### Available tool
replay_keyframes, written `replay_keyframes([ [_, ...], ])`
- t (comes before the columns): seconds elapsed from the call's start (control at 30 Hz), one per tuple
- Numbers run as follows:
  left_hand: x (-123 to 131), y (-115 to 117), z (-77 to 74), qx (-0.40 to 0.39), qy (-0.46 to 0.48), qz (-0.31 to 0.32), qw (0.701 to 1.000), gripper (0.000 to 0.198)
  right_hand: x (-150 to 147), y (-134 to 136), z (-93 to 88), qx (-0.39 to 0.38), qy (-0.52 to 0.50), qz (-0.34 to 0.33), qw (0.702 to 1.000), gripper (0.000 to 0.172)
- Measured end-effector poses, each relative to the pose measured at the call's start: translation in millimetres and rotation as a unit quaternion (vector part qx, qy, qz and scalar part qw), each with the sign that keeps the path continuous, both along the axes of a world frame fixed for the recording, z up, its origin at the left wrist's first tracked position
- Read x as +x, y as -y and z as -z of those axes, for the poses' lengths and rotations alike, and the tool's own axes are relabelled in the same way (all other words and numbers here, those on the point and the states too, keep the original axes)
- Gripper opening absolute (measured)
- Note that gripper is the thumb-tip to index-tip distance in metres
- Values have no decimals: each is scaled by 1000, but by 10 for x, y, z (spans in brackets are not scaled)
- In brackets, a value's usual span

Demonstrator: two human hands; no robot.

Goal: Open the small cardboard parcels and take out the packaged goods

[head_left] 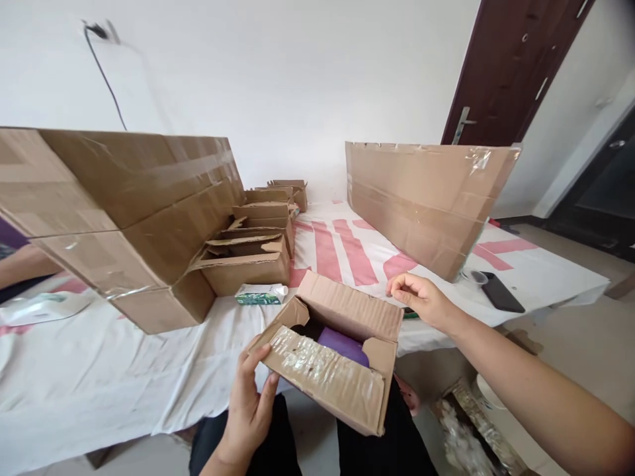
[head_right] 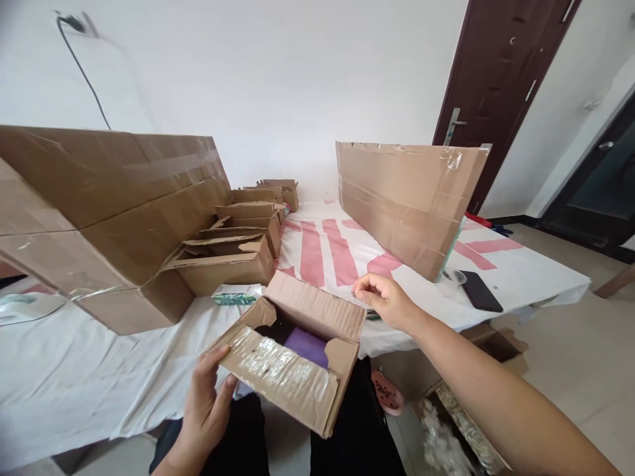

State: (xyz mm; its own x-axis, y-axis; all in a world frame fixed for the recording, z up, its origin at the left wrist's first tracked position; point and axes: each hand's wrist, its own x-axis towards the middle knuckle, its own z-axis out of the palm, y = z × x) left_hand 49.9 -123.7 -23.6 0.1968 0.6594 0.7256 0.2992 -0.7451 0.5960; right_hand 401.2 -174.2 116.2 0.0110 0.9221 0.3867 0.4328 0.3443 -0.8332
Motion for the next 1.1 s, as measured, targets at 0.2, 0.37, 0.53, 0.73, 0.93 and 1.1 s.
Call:
replay_keyframes([
  [0.2, 51, -14, -96, 65, -19, -95, 993, 38, 526, 215, 281, -52, 51, 132, 989, 31],
  [0.37, 135, 63, -104, 78, -17, -134, 988, 42, 915, 348, 720, -205, 204, 229, 929, 15],
  [0.53, 112, 82, -57, 93, -20, -121, 988, 45, 1005, 469, 963, -220, 314, 313, 869, 8],
  [0.73, 109, 84, -31, 84, -25, -129, 988, 43, 573, 368, 607, -77, 351, 270, 893, 15],
  [0.93, 116, 124, -43, 93, -31, -139, 985, 40, -385, 320, 84, 180, 267, 26, 946, 11],
  [1.1, 114, 146, -20, 88, -40, -145, 985, 39, -802, 117, -59, 189, 338, -86, 918, 23],
])
